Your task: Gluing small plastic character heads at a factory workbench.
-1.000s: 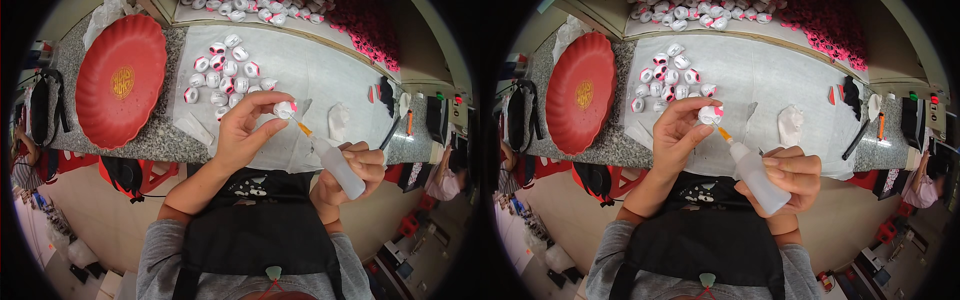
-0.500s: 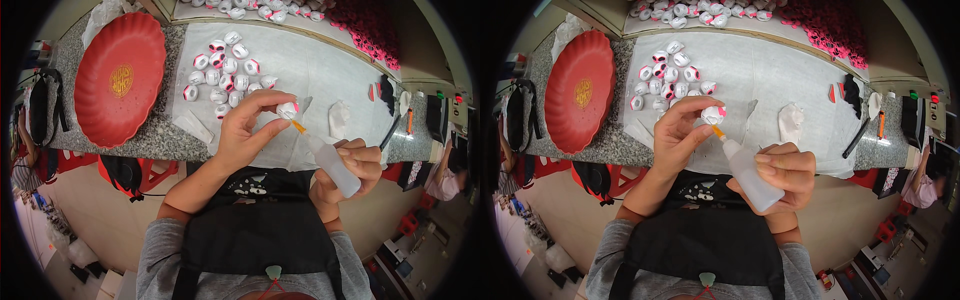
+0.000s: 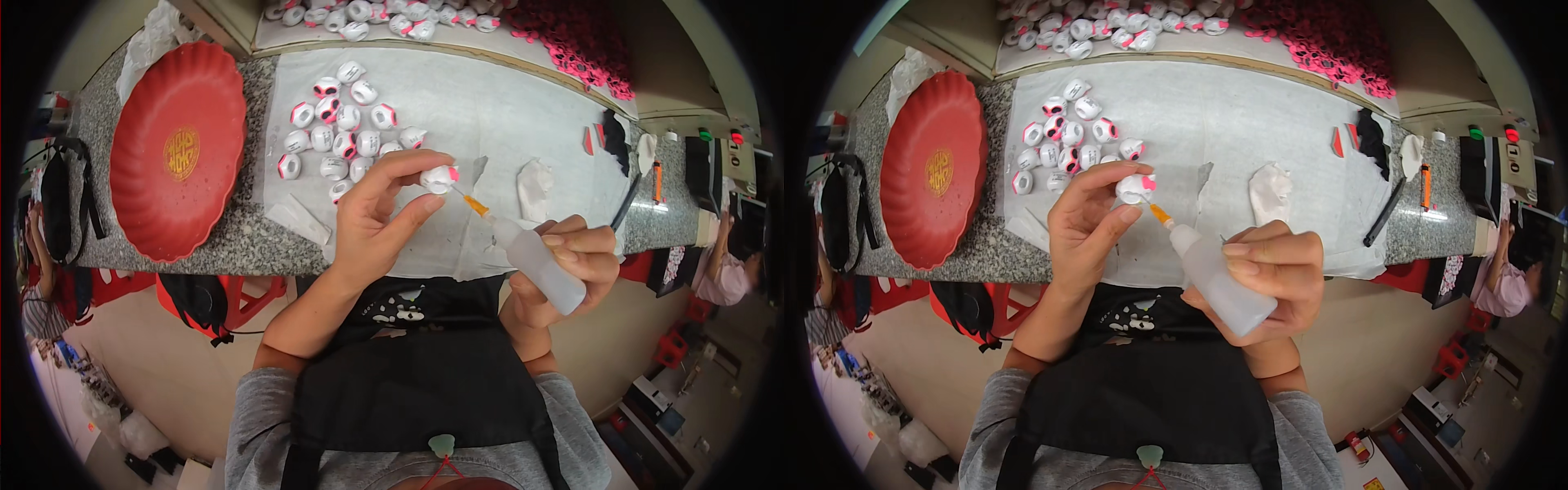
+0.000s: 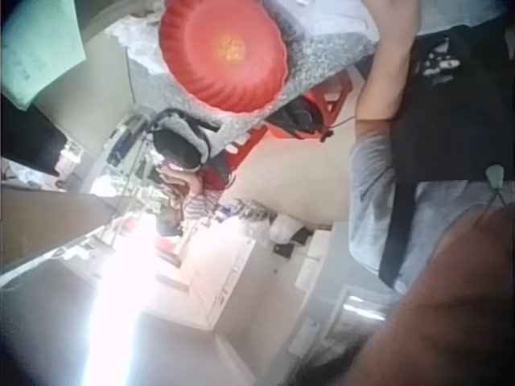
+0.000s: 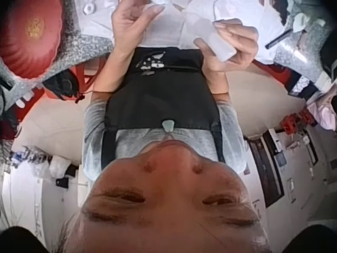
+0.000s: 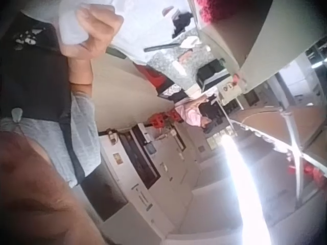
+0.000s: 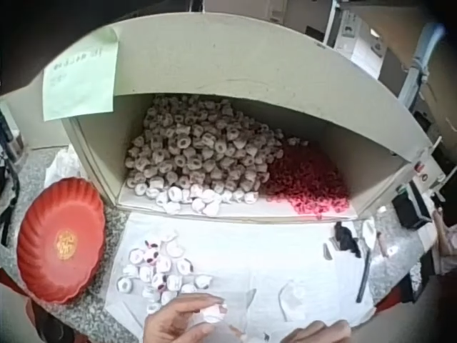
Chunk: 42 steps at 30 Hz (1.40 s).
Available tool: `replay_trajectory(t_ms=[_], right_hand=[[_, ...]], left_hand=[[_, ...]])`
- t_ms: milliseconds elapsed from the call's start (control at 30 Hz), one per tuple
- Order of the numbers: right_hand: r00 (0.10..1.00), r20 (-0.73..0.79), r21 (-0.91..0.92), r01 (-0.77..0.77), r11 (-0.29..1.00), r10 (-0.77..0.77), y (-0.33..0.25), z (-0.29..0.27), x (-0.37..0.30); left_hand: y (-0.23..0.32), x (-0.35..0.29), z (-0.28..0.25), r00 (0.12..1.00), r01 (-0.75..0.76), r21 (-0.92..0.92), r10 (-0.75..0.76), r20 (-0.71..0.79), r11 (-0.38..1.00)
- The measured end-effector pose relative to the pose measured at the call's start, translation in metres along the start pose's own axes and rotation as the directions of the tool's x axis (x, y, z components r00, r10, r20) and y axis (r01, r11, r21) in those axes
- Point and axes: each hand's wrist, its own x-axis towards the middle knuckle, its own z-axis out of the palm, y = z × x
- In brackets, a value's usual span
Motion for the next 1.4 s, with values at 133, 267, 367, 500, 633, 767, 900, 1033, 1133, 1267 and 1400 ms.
replay_trajectory(t_ms=[133,267,367,500,633,767,900,1033,1133,1267,1400], right_hand=[[0.988,-0.03,0.061,-0.147,0.987,0.149,0.015,-0.023,0.008],[0.84,0.084,0.074,-0.542,0.837,0.537,0.05,-0.034,0.041],[0.831,0.266,0.047,-0.517,0.855,0.488,0.098,-0.044,0.066],[0.891,0.357,-0.45,-0.099,0.888,0.281,0.149,-0.04,0.1],[0.815,0.512,-0.663,0.175,0.727,0.27,0.154,-0.038,0.109],[0.774,0.556,-0.646,0.172,0.744,0.304,0.141,-0.042,0.103],[0.828,0.534,-0.6,0.228,0.767,0.172,0.146,-0.044,0.093],[0.852,0.504,-0.562,0.197,0.803,0.144,0.144,-0.046,0.088],[0.893,0.34,-0.467,-0.111,0.877,0.294,0.108,-0.035,0.077],[0.731,0.428,-0.166,-0.515,0.841,0.532,0.05,-0.02,0.044],[0.696,0.329,0.023,-0.682,0.731,0.639,0.029,-0.007,0.017]], left_hand=[[0.002,0.0,-0.002,0.997,0.025,-0.064,-0.03,-0.064,0.998],[0.0,-0.001,-0.003,0.999,0.011,-0.029,-0.013,-0.05,1.0],[0.002,0.0,0.0,0.998,0.02,-0.044,-0.023,-0.059,0.999],[0.001,0.002,0.002,0.997,0.029,-0.036,-0.031,-0.07,0.999],[-0.001,0.003,0.001,0.996,0.05,-0.055,-0.054,-0.074,0.997],[-0.001,0.003,0.001,0.996,0.049,-0.03,-0.051,-0.073,0.998],[0.001,0.004,0.001,0.997,0.042,-0.034,-0.044,-0.06,0.999],[0.002,0.005,0.001,0.995,0.055,-0.041,-0.058,-0.075,0.998],[0.0,0.003,-0.001,0.995,0.043,-0.049,-0.047,-0.086,0.998],[-0.002,0.0,-0.003,0.995,0.061,-0.067,-0.066,-0.074,0.996],[0.0,0.001,0.002,0.996,0.067,-0.063,-0.07,-0.05,0.996]])
